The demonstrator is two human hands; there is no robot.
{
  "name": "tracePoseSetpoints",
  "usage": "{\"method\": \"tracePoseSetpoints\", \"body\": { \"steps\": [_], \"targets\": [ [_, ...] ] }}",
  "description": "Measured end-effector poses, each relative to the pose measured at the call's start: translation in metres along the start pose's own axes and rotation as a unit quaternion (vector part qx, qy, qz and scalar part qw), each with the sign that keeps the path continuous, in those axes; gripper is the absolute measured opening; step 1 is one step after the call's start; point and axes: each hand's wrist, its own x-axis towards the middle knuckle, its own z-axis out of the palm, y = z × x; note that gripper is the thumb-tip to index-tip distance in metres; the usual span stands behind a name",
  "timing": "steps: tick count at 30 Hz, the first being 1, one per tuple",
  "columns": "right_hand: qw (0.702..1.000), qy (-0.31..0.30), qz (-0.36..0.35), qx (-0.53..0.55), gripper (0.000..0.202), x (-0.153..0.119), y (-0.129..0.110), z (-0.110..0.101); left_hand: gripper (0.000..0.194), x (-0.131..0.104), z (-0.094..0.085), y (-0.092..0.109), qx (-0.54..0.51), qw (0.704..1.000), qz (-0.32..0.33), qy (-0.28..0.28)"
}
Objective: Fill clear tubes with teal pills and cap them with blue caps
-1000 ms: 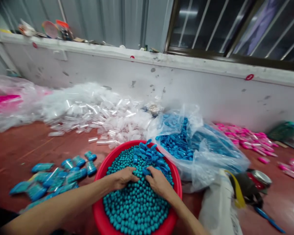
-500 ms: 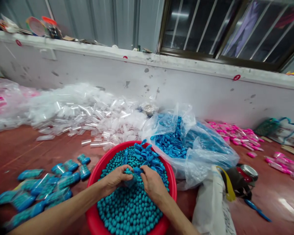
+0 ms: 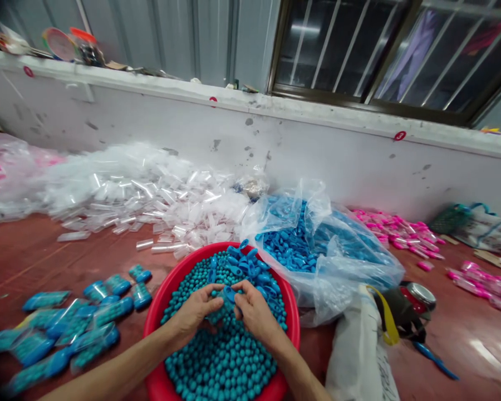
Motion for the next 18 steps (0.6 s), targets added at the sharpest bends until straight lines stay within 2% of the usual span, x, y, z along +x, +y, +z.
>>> {"method": "tracePoseSetpoints", "body": {
  "steps": [3, 5, 13, 18],
  "targets": [
    [0.989, -0.046, 0.054, 0.133, 0.030, 0.0002, -0.0066, 0.0017, 0.054, -0.0013, 0.0033, -0.0032, -0.016, 0.999, 0.035, 0.000],
    [0.979, -0.061, 0.070, 0.180, 0.031, -0.0004, -0.0103, 0.0020, 0.055, -0.0021, 0.0049, -0.0047, -0.013, 0.998, 0.054, 0.001],
    [0.968, -0.112, 0.102, 0.199, 0.030, 0.0018, -0.0065, -0.0050, 0.059, -0.0040, 0.0073, -0.0051, 0.015, 0.998, 0.065, 0.015],
    [0.962, -0.170, 0.121, 0.174, 0.033, 0.0027, -0.0020, -0.0067, 0.045, -0.0068, 0.0098, -0.0027, 0.090, 0.994, 0.066, 0.021]
  ]
}}
